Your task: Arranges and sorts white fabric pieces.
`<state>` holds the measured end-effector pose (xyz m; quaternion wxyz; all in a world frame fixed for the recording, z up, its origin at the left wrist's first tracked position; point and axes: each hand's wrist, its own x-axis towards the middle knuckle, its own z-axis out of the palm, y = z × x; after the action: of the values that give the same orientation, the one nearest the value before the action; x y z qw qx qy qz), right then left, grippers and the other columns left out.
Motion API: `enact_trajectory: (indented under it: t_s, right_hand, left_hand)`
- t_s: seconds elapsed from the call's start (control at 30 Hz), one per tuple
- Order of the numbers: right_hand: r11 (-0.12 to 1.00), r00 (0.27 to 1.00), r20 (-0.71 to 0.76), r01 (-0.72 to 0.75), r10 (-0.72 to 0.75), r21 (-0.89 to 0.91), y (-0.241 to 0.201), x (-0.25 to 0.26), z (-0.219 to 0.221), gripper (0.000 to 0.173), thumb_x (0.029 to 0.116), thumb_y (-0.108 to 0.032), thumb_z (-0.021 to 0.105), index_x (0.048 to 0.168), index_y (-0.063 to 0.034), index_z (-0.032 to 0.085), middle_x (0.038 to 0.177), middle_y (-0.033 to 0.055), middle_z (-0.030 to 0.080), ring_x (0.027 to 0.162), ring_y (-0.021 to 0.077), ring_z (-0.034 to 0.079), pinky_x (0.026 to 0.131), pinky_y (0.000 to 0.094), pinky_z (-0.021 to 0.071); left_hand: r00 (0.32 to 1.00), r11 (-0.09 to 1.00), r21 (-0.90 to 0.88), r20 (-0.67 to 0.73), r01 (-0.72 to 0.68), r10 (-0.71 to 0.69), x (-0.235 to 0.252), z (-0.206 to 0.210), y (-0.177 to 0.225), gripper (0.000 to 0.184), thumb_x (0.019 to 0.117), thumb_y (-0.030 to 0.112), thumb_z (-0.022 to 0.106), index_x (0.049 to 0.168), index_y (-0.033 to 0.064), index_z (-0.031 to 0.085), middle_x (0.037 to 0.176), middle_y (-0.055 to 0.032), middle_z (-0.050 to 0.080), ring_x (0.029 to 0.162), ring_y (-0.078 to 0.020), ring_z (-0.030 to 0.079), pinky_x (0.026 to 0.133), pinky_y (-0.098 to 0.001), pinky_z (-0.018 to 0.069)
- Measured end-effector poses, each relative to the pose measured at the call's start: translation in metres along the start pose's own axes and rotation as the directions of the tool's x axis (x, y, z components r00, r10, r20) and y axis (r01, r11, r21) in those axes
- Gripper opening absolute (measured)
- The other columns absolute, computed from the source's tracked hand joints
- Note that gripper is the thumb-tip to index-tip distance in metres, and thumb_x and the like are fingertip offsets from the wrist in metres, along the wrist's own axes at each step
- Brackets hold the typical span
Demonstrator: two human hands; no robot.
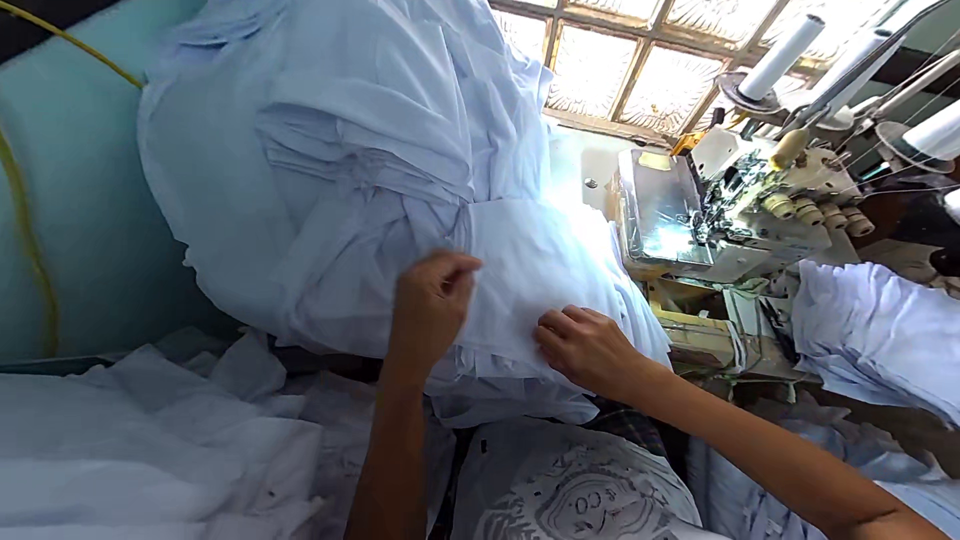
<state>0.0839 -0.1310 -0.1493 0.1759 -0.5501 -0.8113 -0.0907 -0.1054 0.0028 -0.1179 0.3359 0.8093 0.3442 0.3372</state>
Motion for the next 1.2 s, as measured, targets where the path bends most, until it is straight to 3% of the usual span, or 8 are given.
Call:
enact_trajectory:
  t_s: [0.13,0.27,0.4,0.8,0.93,1.03,1.13,1.2]
  right_hand:
    - [0.985,0.991,-0.057,0.116,-0.124,-0.124,-0.003,0.004,0.004,0.012,0.0904,0.003,0.059,0.089,0.0034,0.071,0.082,0.0161,0.069,0.066,0.0274,0.068,0.054,0.0341,0.0534]
    - [0.997,0.996,-0.071,0.051,-0.054,-0.049,0.000,0.005,0.004,0.012,0.0892,-0.004,0.061,0.084,0.0005,0.071,0.081,0.0142,0.071,0.068,0.0268,0.070,0.054,0.0354,0.0544]
    - [0.958,0.990,0.032,-0.143,0.139,0.248,0.012,0.011,-0.007,0.013,0.0880,-0.009,0.064,0.085,-0.0011,0.074,0.078,0.0120,0.071,0.067,0.0265,0.070,0.055,0.0420,0.0536]
    - [0.872,0.923,0.362,-0.282,0.133,0.400,0.022,0.021,-0.031,0.018,0.0938,-0.007,0.060,0.094,0.0002,0.076,0.084,0.0137,0.071,0.076,0.0262,0.068,0.067,0.0448,0.0512]
    - [0.609,0.886,0.438,-0.432,0.151,0.665,0.046,0.017,-0.031,0.017,0.0964,-0.004,0.059,0.096,0.0023,0.074,0.079,0.0015,0.067,0.070,-0.0014,0.055,0.067,0.0170,0.0457]
    - [0.405,0.810,0.547,-0.582,0.211,0.705,0.052,0.018,-0.032,0.014,0.0996,-0.002,0.057,0.096,-0.0003,0.071,0.072,-0.0071,0.061,0.065,-0.0073,0.052,0.064,0.0120,0.0442]
    - [0.630,0.874,0.397,-0.480,0.282,0.610,0.042,0.020,-0.032,0.015,0.1004,-0.004,0.057,0.098,0.0008,0.071,0.074,0.0004,0.061,0.065,0.0012,0.053,0.062,0.0177,0.0447]
    - [0.846,0.952,0.169,-0.306,0.257,0.436,0.033,0.021,-0.032,0.015,0.0962,-0.005,0.059,0.098,0.0009,0.073,0.083,0.0090,0.068,0.070,0.0146,0.064,0.065,0.0291,0.0537]
  left_hand:
    - [0.983,0.996,-0.082,0.177,-0.026,0.040,-0.003,0.026,-0.005,0.017,0.0961,-0.003,0.060,0.107,-0.0027,0.074,0.106,-0.0149,0.071,0.079,-0.0172,0.067,0.072,-0.0327,0.0567]
    - [0.978,0.995,-0.089,0.199,-0.044,0.061,-0.007,0.030,-0.013,0.017,0.0950,-0.005,0.060,0.105,-0.0015,0.074,0.113,-0.0128,0.069,0.083,-0.0112,0.064,0.072,-0.0244,0.0537]
    - [0.937,0.984,-0.080,0.303,-0.159,0.176,-0.015,0.030,-0.018,0.023,0.0885,0.014,0.076,0.107,0.0002,0.076,0.127,-0.0135,0.067,0.113,-0.0271,0.063,0.095,-0.0454,0.0517]
    - [0.881,0.971,-0.010,0.417,-0.238,0.221,-0.024,0.027,-0.020,0.029,0.0805,0.012,0.083,0.109,0.0063,0.078,0.142,-0.0123,0.060,0.122,-0.0349,0.058,0.097,-0.0559,0.0466]
    - [0.885,0.964,-0.034,0.388,-0.265,0.257,-0.026,0.028,-0.024,0.037,0.0824,0.028,0.081,0.113,0.0070,0.078,0.140,-0.0111,0.062,0.120,-0.0327,0.059,0.095,-0.0553,0.0470]
    - [0.908,0.965,-0.023,0.334,-0.260,0.253,-0.025,0.031,-0.022,0.042,0.0865,0.041,0.075,0.109,0.0065,0.078,0.134,-0.0092,0.066,0.116,-0.0306,0.061,0.092,-0.0537,0.0480]
    - [0.946,0.961,0.124,0.246,-0.246,0.211,-0.020,0.043,-0.009,0.033,0.0887,0.035,0.076,0.097,0.0028,0.077,0.123,-0.0123,0.070,0.106,-0.0346,0.065,0.085,-0.0554,0.0501]
    - [0.969,0.939,0.263,0.166,-0.220,0.181,-0.014,0.050,0.008,0.027,0.0863,0.021,0.080,0.102,-0.0004,0.077,0.124,-0.0199,0.069,0.106,-0.0421,0.066,0.085,-0.0600,0.0511]
